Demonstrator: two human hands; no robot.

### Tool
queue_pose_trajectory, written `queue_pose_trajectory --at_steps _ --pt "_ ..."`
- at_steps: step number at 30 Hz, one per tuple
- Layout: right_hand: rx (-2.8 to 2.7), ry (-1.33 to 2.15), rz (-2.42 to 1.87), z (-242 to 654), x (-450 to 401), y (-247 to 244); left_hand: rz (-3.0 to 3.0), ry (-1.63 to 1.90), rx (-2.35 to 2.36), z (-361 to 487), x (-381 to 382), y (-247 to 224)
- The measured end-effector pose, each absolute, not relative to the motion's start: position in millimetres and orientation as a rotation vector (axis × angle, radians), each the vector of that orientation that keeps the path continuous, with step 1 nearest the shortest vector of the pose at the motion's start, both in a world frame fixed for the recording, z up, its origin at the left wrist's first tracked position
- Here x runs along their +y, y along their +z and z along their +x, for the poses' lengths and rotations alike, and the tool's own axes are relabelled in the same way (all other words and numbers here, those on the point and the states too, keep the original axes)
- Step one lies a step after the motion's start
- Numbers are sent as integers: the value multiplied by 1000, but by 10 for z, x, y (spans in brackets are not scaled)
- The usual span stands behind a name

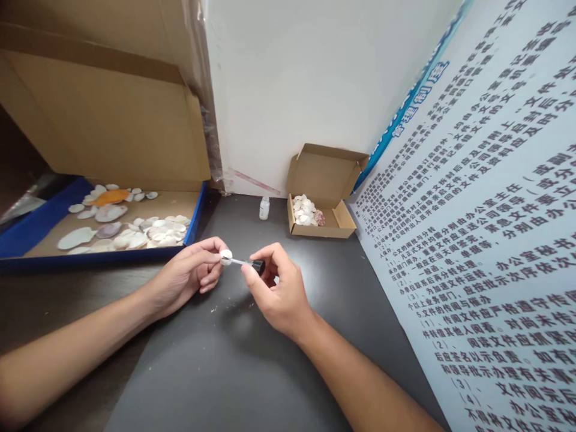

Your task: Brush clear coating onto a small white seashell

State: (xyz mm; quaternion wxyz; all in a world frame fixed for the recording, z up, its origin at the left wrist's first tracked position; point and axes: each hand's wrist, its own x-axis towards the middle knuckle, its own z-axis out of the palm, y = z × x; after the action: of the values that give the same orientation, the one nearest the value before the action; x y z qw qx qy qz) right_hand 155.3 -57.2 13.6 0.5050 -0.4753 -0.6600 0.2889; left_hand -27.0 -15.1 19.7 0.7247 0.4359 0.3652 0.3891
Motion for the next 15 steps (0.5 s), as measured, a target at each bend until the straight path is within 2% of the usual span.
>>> queue_pose_trajectory --at_steps 6,10,15 --pt "-1544 681 -1230 1572 -542 125 965 842 815 -273 -142 171" --pt "-1510 791 -1154 1577 -526 109 991 836 806 -281 -139 144" --pt "-1507 713 -1216 1579 -507 115 1051 823 820 -277 -140 143"
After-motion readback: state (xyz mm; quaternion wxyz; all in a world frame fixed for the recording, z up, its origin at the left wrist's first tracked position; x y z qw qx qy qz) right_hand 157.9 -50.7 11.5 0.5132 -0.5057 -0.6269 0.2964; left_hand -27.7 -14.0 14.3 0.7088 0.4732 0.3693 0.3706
